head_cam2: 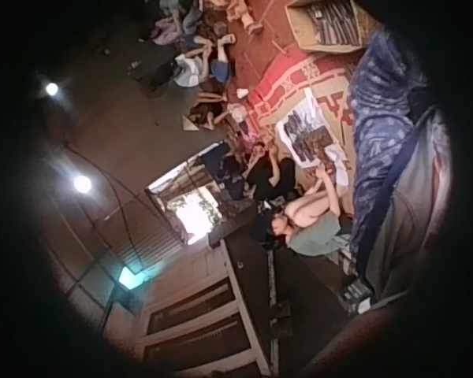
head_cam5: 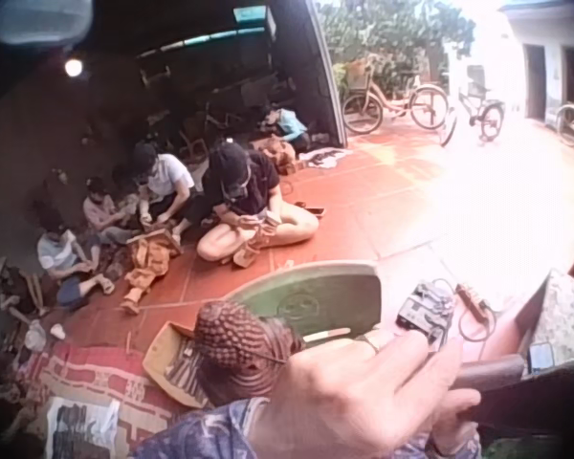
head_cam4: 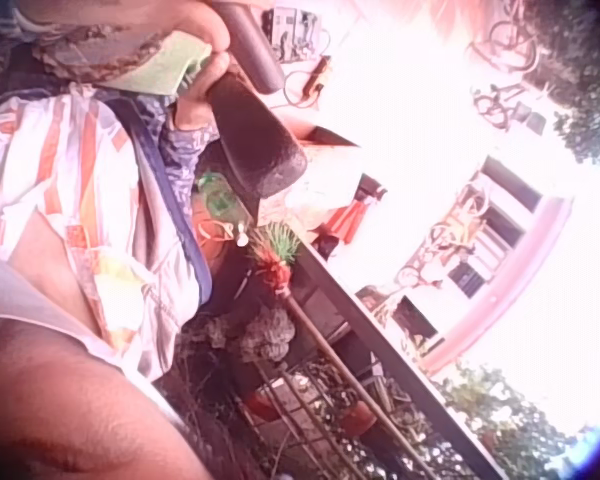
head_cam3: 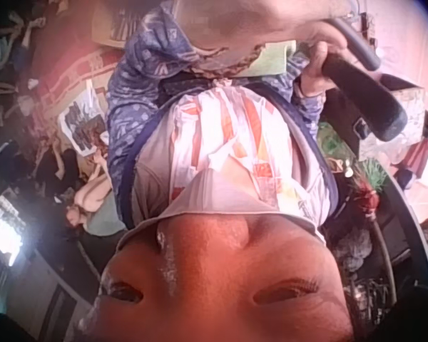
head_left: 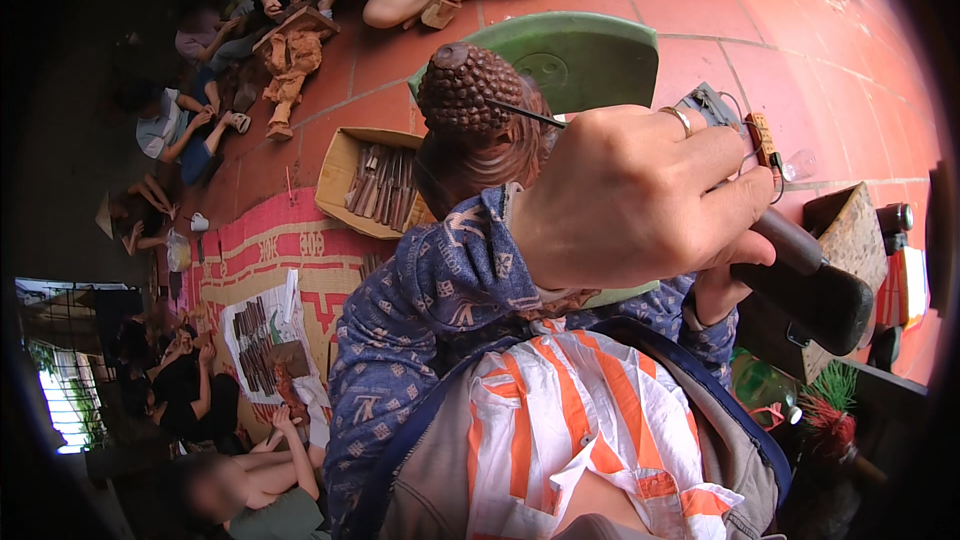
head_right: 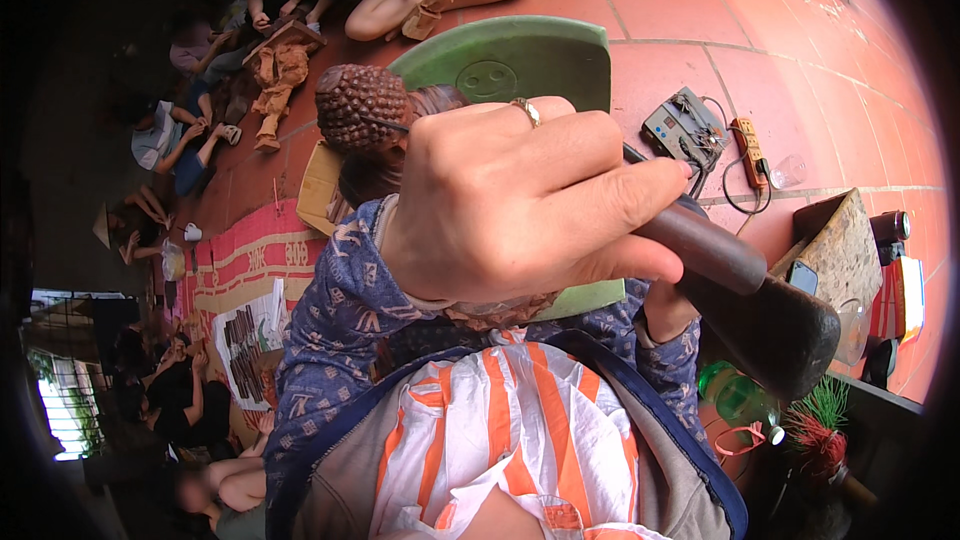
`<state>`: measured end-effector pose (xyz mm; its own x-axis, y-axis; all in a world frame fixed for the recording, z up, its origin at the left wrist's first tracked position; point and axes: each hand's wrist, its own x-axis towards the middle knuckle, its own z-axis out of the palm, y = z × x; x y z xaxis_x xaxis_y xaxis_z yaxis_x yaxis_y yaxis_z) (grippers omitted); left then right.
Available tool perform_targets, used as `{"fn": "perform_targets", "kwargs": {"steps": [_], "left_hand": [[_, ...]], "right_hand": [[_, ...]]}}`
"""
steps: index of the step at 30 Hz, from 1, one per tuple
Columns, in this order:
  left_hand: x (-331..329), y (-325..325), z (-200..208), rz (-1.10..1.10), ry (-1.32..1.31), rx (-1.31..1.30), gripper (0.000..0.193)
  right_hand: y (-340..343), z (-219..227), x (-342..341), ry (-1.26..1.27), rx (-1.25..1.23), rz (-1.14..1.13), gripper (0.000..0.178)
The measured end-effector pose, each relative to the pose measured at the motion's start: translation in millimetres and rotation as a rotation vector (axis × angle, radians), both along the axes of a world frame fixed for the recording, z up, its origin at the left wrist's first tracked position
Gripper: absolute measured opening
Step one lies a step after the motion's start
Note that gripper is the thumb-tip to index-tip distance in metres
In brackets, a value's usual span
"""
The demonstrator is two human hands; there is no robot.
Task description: The person carves a wooden Buddha statue using a chisel and mallet. They hold the statue in their lap and repeatedly strike the chisel to shape the head and upper body details.
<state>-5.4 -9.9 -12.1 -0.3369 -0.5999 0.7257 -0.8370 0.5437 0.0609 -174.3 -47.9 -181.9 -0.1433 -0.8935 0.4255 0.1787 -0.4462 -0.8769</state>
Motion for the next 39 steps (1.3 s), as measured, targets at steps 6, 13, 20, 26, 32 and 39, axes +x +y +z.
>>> {"fn": "perform_targets", "kwargs": {"steps": [6, 13, 20, 26, 32, 39], "left_hand": [[-19.8, -3.3, -2.3, 0.287, -0.012, 0.050, 0.031], [-17.3, 2.9, -4.9, -0.086, 0.021, -0.056, 0.036], [-6.0, 4.5, -10.5, -0.072, 0.024, -0.070, 0.036], [-1.5, 2.2, -8.2, -0.059, 0.022, -0.069, 0.037], [-1.2, 3.6, -10.0, -0.084, 0.054, -0.135, 0.035], [0.9, 2.6, -8.0, -0.061, 0.006, -0.103, 0.035]], "right_hand": [[-13.1, 0.9, -14.2, 0.180, -0.086, 0.228, 0.016], [-3.4, -1.7, -5.6, -0.158, -0.010, 0.306, 0.018], [-5.0, -9.9, 1.7, -0.318, 0.104, 0.322, 0.019], [-11.4, -3.2, -6.6, -0.182, -0.003, 0.381, 0.018], [0.6, 6.6, 3.8, -0.293, 0.050, 0.314, 0.017], [-8.4, -7.6, -5.6, -0.175, 0.018, 0.343, 0.021]]}}
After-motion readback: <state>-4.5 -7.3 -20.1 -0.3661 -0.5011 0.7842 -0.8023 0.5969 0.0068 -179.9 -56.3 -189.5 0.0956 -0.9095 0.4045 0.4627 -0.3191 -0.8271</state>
